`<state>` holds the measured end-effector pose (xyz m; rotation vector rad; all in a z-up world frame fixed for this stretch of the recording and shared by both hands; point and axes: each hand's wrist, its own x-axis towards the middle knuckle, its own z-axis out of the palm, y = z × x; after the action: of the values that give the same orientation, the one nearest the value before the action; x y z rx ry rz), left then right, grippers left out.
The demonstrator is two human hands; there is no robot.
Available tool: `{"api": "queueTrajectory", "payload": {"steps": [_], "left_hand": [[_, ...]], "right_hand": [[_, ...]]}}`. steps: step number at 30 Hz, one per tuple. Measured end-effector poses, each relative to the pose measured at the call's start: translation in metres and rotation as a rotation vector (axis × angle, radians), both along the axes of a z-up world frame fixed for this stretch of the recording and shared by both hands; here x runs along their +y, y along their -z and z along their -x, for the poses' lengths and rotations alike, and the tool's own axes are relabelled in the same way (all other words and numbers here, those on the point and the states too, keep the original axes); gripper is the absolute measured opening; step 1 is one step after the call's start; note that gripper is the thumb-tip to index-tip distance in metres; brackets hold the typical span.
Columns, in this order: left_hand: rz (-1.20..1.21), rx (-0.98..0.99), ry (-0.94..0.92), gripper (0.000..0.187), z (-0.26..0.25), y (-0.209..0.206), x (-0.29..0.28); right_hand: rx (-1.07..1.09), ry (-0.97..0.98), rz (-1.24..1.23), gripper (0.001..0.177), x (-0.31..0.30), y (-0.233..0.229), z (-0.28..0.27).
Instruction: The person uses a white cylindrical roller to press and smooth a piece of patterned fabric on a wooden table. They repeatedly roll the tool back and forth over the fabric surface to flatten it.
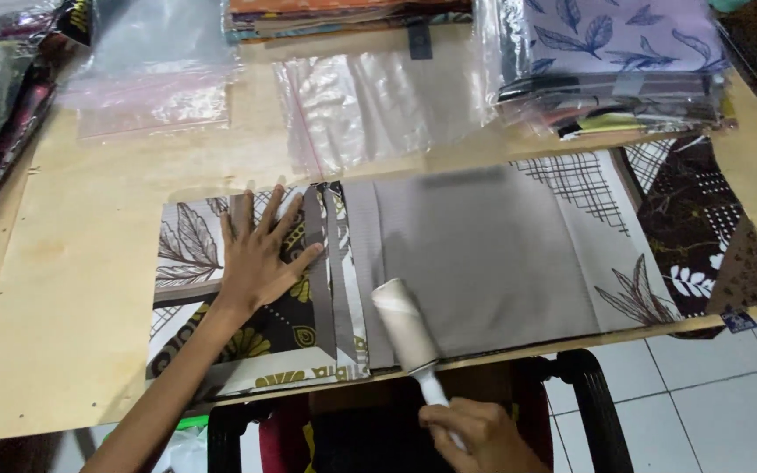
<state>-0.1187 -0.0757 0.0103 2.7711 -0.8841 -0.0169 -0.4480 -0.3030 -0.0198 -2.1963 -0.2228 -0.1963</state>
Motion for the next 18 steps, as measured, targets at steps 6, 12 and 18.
{"api": "queueTrajectory", "payload": {"steps": [6,12,18], "left_hand": [[0.015,0.027,-0.002,0.088,0.003,-0.008,-0.002],[0.0,0.058,-0.009,0.089,0.003,-0.012,-0.004],[0.04,-0.014,0.006,0.087,0.002,-0.005,-0.002]], "right_hand": [[0.321,0.495,0.109,0.033,-0.086,0.014,0.04],[0.549,0.889,0.415,0.019,-0.133,-0.039,0.057],[0.115,0.333,0.022,0.035,-0.053,0.006,0.03]]}}
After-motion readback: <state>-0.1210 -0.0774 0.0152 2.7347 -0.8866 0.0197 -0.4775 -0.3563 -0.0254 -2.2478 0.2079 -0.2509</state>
